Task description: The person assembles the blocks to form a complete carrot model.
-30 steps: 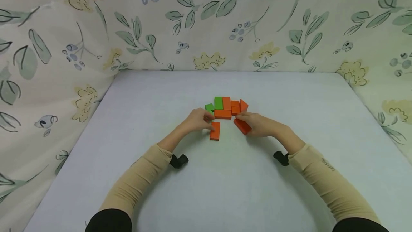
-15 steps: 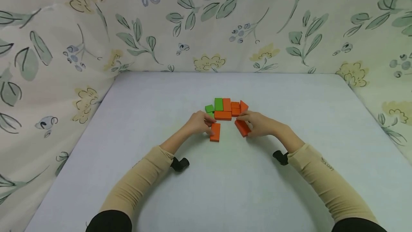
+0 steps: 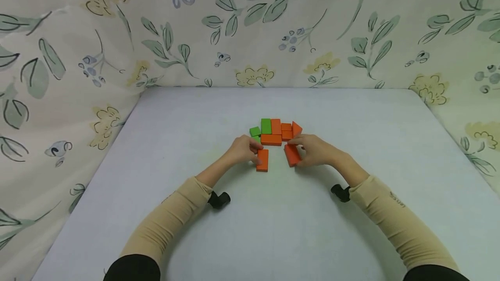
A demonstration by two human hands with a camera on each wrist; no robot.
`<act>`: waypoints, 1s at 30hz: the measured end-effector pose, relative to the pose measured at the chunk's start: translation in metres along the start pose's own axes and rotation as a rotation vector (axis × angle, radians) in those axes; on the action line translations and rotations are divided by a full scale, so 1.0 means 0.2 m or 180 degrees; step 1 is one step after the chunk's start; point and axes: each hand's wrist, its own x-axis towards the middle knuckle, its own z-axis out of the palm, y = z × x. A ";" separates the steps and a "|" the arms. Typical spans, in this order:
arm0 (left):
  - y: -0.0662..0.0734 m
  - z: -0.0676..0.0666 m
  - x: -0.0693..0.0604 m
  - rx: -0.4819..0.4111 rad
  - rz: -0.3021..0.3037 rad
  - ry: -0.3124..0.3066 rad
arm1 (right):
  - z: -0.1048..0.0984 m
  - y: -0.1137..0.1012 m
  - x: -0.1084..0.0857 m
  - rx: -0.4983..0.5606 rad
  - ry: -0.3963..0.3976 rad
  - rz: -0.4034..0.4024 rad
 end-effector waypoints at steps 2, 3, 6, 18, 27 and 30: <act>0.00 0.00 0.00 0.0008 -0.0008 0.0004 | 0.01 -0.01 0.00 0.0009 0.0051 -0.0040; 0.00 0.00 0.00 0.0016 -0.0005 0.0008 | 0.01 -0.02 0.01 0.0018 0.0067 -0.0063; 0.00 0.00 0.00 0.0044 -0.0003 0.0018 | 0.03 -0.04 0.02 0.0061 0.0099 -0.0120; 0.01 0.00 0.00 0.0107 0.0004 0.0034 | 0.09 -0.11 0.07 -0.0033 0.0080 -0.0282; 0.01 0.00 0.00 0.0112 0.0039 0.0047 | 0.11 -0.16 0.10 0.0084 0.0084 -0.0275; 0.01 0.00 0.00 0.0142 0.0060 0.0054 | 0.12 -0.16 0.11 0.0199 0.0113 -0.0246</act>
